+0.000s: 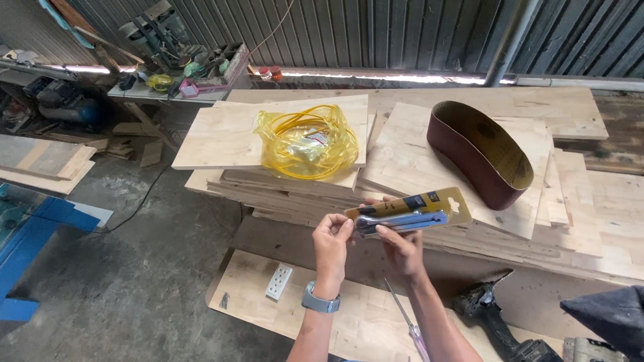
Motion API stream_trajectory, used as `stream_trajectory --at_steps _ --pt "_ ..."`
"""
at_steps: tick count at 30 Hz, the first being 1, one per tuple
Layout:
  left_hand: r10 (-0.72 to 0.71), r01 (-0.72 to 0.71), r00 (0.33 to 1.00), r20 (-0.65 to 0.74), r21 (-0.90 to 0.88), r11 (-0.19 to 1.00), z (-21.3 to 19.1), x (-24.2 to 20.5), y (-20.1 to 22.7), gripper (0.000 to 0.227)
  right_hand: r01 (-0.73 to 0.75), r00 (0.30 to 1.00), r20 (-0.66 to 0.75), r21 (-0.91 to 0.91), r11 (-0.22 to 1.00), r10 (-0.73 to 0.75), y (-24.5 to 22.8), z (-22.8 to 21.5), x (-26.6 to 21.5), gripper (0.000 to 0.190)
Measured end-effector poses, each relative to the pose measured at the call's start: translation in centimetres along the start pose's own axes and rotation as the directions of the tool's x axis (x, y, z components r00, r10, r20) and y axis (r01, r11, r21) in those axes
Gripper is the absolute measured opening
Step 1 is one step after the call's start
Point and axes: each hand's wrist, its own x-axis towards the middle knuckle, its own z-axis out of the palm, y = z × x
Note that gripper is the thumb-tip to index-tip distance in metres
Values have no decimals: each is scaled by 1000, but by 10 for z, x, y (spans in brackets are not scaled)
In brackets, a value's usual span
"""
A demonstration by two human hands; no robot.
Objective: The person unpacks a utility knife from its packaging and removes a yellow extension cord from a plastic bag. They then handle a small black box containing screws and a white electrical outlet cover, placing them on the workbench.
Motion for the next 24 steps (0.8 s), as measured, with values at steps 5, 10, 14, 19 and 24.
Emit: stream_trajectory --at_steps 5,10,14,19,24 --pt "-151 181 979 138 -238 954 1 -7 13 14 -61 997 -26 182 981 67 -4 -14 8 64" --pt "-113 128 984 136 -111 986 2 -12 22 21 -89 995 -27 256 963 99 2 -25 6 66" --pt "-90 94 986 139 -18 995 -1 -13 29 22 -107 992 -42 253 962 122 7 -28 3 66" --pt "-23 12 980 200 57 998 -7 -2 6 20 -33 999 -23 212 977 39 12 -24 0 67" --pt "-31 8 980 195 116 993 -5 -4 6 28 13 999 -42 147 989 -7 15 -12 1 69"
